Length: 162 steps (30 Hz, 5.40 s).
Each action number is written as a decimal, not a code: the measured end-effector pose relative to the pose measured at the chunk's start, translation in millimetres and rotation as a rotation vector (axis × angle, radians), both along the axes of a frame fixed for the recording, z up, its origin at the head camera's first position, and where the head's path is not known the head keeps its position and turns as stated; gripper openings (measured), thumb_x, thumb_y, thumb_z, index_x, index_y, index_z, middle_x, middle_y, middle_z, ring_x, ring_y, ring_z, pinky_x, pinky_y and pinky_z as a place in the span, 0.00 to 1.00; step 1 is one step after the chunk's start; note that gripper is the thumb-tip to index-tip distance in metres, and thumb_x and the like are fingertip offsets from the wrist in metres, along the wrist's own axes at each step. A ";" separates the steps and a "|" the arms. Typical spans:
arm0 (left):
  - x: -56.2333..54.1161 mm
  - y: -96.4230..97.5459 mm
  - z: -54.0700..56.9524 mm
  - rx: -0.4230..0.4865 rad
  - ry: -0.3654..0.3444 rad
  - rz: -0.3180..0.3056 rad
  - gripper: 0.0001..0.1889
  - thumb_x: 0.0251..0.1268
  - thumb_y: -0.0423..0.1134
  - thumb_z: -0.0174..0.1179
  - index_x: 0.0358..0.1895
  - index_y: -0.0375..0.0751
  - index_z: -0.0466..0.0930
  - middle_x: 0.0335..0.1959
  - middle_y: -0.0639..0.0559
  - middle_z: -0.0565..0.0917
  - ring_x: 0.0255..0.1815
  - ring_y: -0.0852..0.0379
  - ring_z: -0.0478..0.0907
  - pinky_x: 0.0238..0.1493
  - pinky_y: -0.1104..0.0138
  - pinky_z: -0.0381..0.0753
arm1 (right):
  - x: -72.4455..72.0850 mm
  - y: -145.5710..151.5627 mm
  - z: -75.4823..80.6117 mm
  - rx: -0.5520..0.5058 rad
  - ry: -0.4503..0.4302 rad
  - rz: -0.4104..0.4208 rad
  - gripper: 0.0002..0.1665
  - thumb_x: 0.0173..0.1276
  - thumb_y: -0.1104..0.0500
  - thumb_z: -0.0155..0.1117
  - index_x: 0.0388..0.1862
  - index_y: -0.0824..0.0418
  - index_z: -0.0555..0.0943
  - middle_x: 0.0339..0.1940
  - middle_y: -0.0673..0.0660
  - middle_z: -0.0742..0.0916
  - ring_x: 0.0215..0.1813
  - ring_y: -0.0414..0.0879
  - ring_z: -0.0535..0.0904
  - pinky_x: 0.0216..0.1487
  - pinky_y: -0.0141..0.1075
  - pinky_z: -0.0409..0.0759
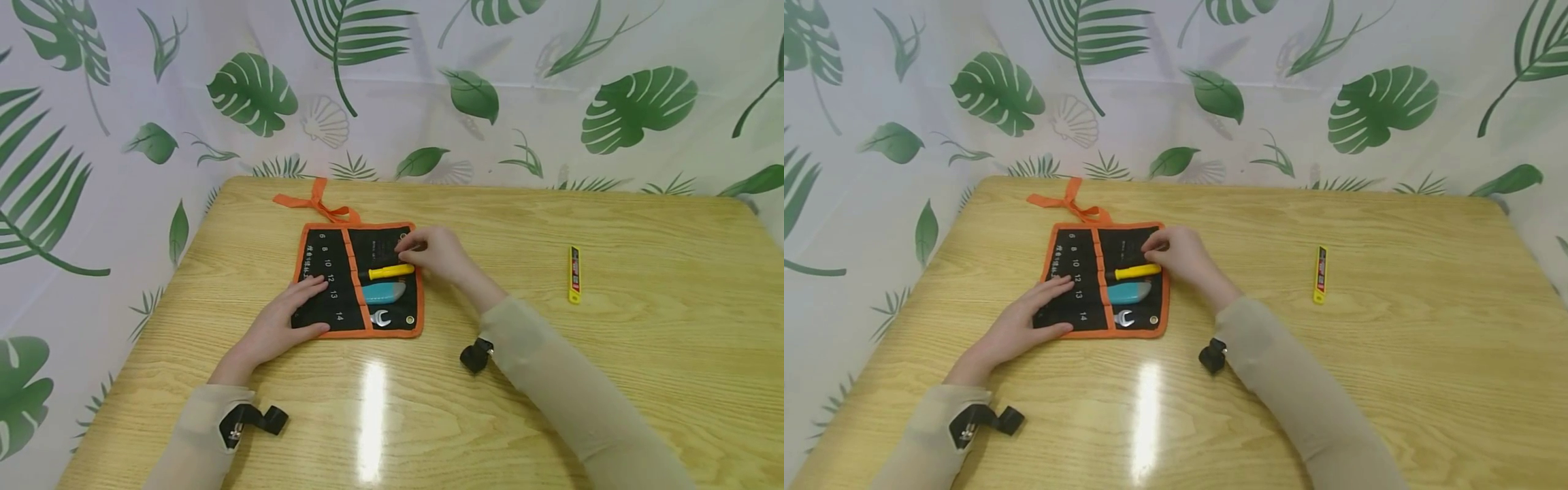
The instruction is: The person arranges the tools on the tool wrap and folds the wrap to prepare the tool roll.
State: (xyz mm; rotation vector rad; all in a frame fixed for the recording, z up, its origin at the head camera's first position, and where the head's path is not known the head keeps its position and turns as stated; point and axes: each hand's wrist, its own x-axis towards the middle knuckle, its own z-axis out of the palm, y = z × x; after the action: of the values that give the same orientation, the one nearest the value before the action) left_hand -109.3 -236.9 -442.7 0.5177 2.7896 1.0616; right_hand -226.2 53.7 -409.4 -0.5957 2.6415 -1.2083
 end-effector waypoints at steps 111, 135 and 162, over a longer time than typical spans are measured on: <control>-1.1 0.9 -0.4 -0.007 -0.020 -0.007 0.38 0.60 0.52 0.65 0.72 0.49 0.63 0.74 0.52 0.58 0.75 0.48 0.49 0.69 0.45 0.54 | -2.1 -2.8 19.2 -0.056 -0.021 0.046 0.17 0.64 0.60 0.68 0.51 0.63 0.83 0.46 0.57 0.86 0.45 0.48 0.82 0.47 0.40 0.80; -0.7 -1.4 -2.7 -0.009 0.003 -0.010 0.38 0.60 0.52 0.65 0.72 0.49 0.63 0.74 0.52 0.58 0.75 0.47 0.50 0.69 0.45 0.53 | 42.0 180.7 36.3 0.033 0.068 -0.267 0.33 0.65 0.48 0.66 0.65 0.61 0.73 0.67 0.63 0.72 0.68 0.61 0.63 0.62 0.57 0.66; 0.2 0.7 -0.2 -0.010 -0.010 -0.001 0.38 0.59 0.52 0.66 0.72 0.49 0.63 0.74 0.52 0.58 0.75 0.48 0.49 0.69 0.45 0.52 | 52.4 227.5 9.6 0.247 -0.132 -0.364 0.47 0.66 0.38 0.59 0.67 0.74 0.62 0.58 0.74 0.73 0.57 0.68 0.68 0.50 0.58 0.71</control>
State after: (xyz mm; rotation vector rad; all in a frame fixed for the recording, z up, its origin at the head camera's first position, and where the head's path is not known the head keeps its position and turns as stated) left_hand -109.1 -236.2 -442.9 0.5112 2.7840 1.0460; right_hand -173.8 281.2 -399.8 0.0074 2.7988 -0.9354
